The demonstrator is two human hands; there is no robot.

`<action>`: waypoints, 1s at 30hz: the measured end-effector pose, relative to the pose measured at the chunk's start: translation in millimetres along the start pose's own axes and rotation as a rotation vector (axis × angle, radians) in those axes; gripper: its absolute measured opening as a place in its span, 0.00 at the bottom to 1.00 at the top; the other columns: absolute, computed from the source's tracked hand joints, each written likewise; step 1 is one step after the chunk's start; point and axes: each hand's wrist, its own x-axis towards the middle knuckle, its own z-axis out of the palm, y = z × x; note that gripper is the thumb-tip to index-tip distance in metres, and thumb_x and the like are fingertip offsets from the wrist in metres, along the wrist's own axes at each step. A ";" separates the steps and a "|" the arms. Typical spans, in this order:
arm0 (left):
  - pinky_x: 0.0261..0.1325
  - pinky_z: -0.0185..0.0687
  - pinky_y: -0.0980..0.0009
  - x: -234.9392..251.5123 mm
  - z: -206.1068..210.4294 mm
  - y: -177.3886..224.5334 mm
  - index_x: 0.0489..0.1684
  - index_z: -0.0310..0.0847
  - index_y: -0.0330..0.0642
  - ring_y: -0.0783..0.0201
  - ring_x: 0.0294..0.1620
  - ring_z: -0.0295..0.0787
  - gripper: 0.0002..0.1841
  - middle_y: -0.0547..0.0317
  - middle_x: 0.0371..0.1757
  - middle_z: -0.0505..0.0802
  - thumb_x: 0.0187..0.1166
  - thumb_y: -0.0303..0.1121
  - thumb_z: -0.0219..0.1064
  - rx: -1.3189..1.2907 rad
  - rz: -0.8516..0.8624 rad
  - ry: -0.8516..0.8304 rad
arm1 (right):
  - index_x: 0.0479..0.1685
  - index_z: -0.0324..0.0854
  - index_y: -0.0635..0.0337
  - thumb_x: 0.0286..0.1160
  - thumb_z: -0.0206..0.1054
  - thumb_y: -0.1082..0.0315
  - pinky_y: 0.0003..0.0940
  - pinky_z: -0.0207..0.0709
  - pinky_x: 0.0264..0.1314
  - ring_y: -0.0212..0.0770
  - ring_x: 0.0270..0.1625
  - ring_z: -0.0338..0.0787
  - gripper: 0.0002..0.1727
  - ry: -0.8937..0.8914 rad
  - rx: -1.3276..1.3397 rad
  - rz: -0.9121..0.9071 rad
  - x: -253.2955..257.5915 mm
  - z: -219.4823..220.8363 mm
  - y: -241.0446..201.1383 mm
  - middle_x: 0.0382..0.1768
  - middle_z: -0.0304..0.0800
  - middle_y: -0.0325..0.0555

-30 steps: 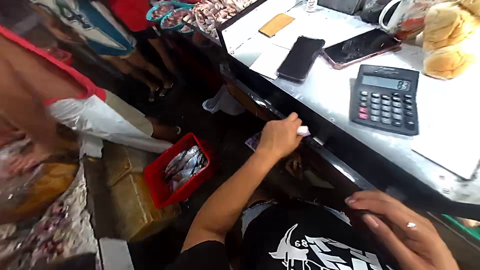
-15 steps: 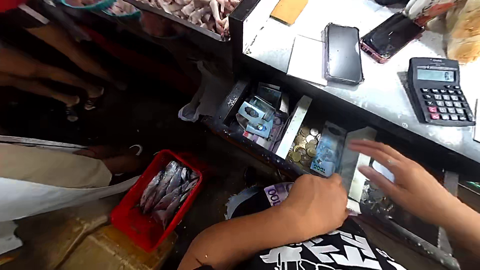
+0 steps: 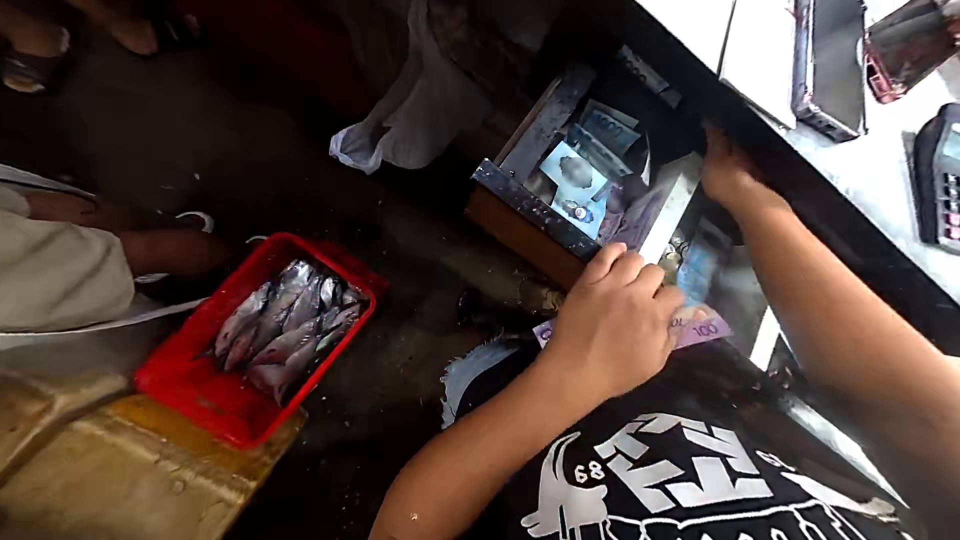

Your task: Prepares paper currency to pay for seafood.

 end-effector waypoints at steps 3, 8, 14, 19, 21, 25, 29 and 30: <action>0.86 0.57 0.54 -2.3 0.3 -3.6 0.53 0.93 0.48 0.54 0.61 0.88 0.19 0.54 0.46 0.94 0.90 0.43 0.55 -0.019 0.051 0.003 | 0.88 0.49 0.80 0.89 0.46 0.80 0.68 0.50 0.86 0.76 0.87 0.61 0.29 -0.068 -0.032 -0.009 15.5 1.3 -9.0 0.83 0.60 0.82; 0.83 0.61 0.55 -4.2 5.2 -5.2 0.51 0.95 0.51 0.56 0.57 0.89 0.16 0.57 0.43 0.94 0.87 0.44 0.58 0.028 0.072 0.079 | 0.85 0.62 0.75 0.97 0.39 0.65 0.60 0.47 0.91 0.66 0.90 0.60 0.27 0.052 0.159 -0.172 36.8 5.2 -10.7 0.84 0.64 0.75; 0.83 0.53 0.56 -15.6 29.5 -14.2 0.45 0.92 0.52 0.61 0.64 0.84 0.32 0.59 0.50 0.95 0.93 0.53 0.36 -0.123 0.173 0.338 | 0.78 0.71 0.73 0.97 0.36 0.52 0.78 0.64 0.72 0.77 0.74 0.77 0.34 0.037 0.178 -0.198 -20.7 -1.6 3.0 0.69 0.79 0.78; 0.89 0.33 0.68 -10.5 40.3 -23.5 0.46 0.84 0.56 0.76 0.76 0.70 0.31 0.71 0.56 0.88 0.93 0.58 0.32 0.019 0.256 0.443 | 0.73 0.80 0.63 0.92 0.44 0.50 0.66 0.51 0.89 0.53 0.91 0.62 0.30 0.109 0.343 -0.613 -112.6 12.6 66.9 0.84 0.73 0.47; 0.89 0.28 0.68 -3.6 36.4 -26.2 0.49 0.84 0.60 0.81 0.80 0.63 0.30 0.77 0.60 0.85 0.92 0.60 0.32 0.065 0.227 0.416 | 0.60 0.87 0.61 0.91 0.52 0.52 0.53 0.55 0.92 0.43 0.88 0.69 0.25 0.261 0.569 -0.567 -143.0 7.7 98.6 0.75 0.83 0.43; 0.88 0.31 0.67 34.0 38.1 -34.7 0.50 0.87 0.66 0.83 0.83 0.57 0.32 0.82 0.65 0.82 0.89 0.65 0.32 0.086 0.229 0.384 | 0.45 0.86 0.43 0.75 0.72 0.59 0.23 0.84 0.64 0.23 0.65 0.85 0.05 0.763 0.727 -0.166 -195.6 -20.8 165.8 0.58 0.86 0.23; 0.88 0.41 0.70 90.2 45.2 -46.2 0.57 0.86 0.66 0.81 0.87 0.52 0.29 0.84 0.77 0.74 0.86 0.67 0.39 -0.062 0.342 0.369 | 0.45 0.80 0.39 0.70 0.77 0.62 0.17 0.80 0.60 0.19 0.59 0.82 0.11 1.164 0.550 0.073 -244.1 -26.6 214.8 0.54 0.79 0.19; 0.90 0.43 0.71 102.8 46.4 -48.0 0.63 0.84 0.65 0.80 0.89 0.49 0.29 0.83 0.81 0.70 0.87 0.66 0.40 -0.101 0.375 0.347 | 0.46 0.79 0.40 0.69 0.77 0.63 0.18 0.79 0.63 0.19 0.60 0.80 0.13 1.220 0.482 0.137 -255.4 -24.0 225.9 0.54 0.78 0.21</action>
